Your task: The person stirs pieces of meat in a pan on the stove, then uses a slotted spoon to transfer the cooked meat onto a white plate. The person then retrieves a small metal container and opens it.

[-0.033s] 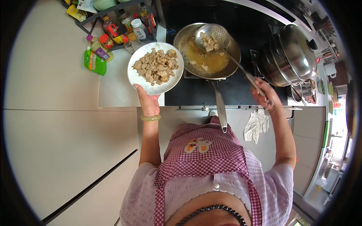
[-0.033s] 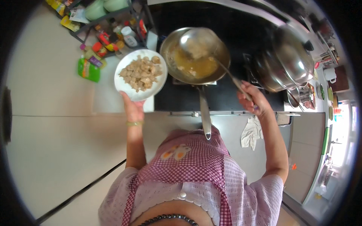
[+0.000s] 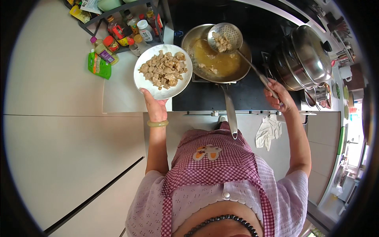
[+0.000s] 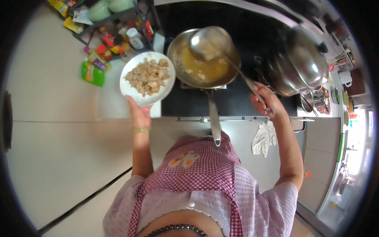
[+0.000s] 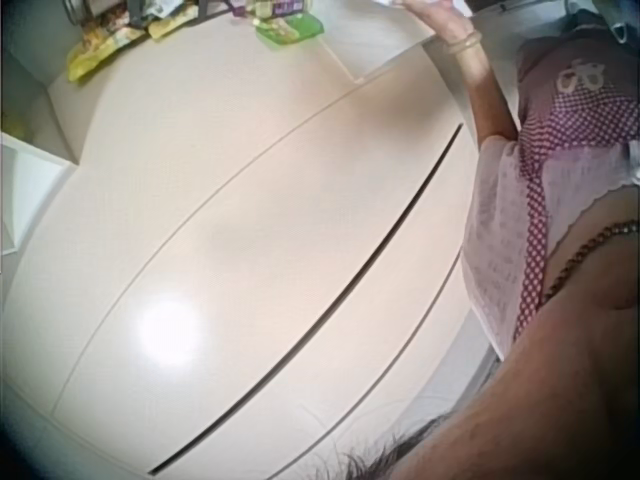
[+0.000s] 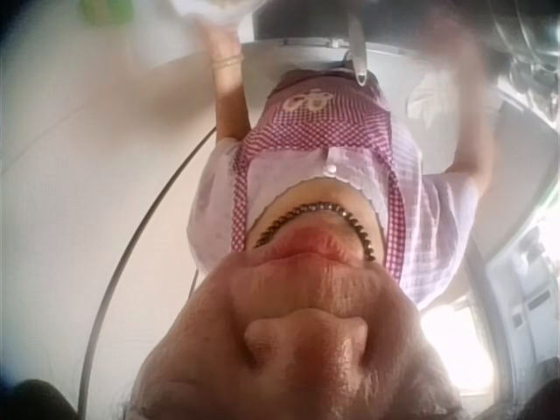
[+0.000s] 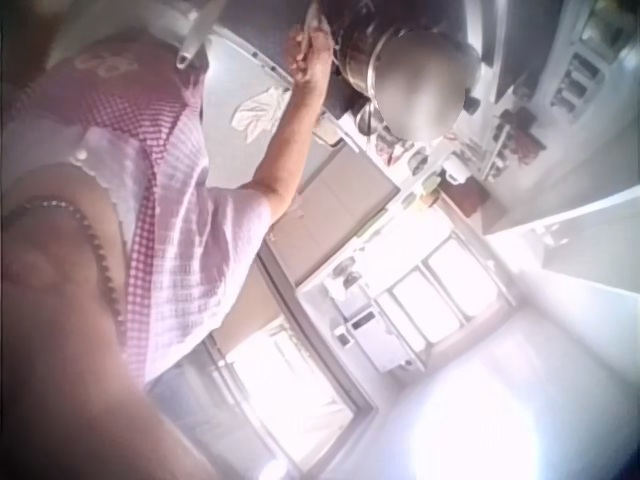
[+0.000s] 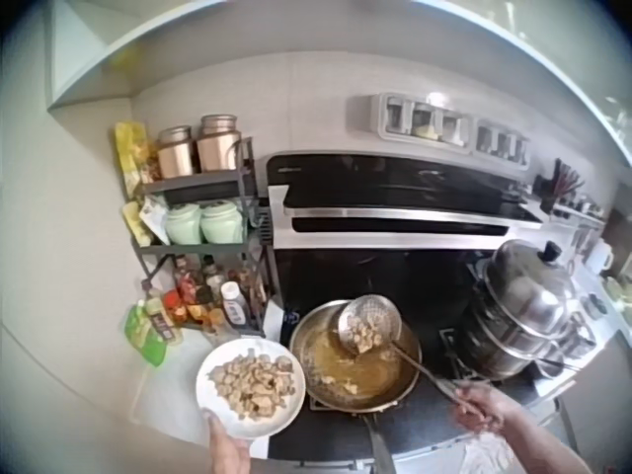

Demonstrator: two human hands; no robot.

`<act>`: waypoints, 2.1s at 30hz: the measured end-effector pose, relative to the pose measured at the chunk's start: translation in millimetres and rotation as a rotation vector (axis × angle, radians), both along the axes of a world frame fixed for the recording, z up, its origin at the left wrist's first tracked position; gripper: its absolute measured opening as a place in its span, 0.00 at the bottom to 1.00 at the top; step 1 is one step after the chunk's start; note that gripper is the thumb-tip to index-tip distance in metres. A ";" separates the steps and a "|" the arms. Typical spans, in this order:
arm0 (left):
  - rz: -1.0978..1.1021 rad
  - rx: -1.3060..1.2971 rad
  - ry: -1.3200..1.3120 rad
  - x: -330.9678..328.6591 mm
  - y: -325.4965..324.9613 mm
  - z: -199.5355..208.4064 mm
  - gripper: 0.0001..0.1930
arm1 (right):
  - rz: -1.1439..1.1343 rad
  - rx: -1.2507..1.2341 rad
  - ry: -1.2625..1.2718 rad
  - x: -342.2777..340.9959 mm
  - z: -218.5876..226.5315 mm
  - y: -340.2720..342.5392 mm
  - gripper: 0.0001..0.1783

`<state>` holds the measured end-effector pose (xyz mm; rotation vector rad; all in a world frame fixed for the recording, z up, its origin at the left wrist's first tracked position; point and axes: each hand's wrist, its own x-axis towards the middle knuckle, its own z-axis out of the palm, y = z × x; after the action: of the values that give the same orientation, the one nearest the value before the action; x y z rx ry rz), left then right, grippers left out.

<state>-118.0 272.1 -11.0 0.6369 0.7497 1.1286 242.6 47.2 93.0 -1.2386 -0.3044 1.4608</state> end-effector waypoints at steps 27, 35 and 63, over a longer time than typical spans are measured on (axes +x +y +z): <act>0.016 0.012 0.069 -2.2 -9.6 -7.7 0.38 | 0.052 -0.038 0.579 -37.8 -5.8 -5.9 0.20; 0.007 -0.013 0.032 -3.0 -9.1 -2.5 0.38 | 0.039 0.004 0.462 -52.9 -5.8 -6.5 0.23; -0.038 -0.013 0.017 11.6 -6.0 -1.7 0.37 | -0.033 -0.016 0.442 -66.1 9.0 -28.3 0.20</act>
<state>-106.5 266.1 -12.7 0.6481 0.7552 1.0838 176.5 18.9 102.0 -0.8958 0.0256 1.6631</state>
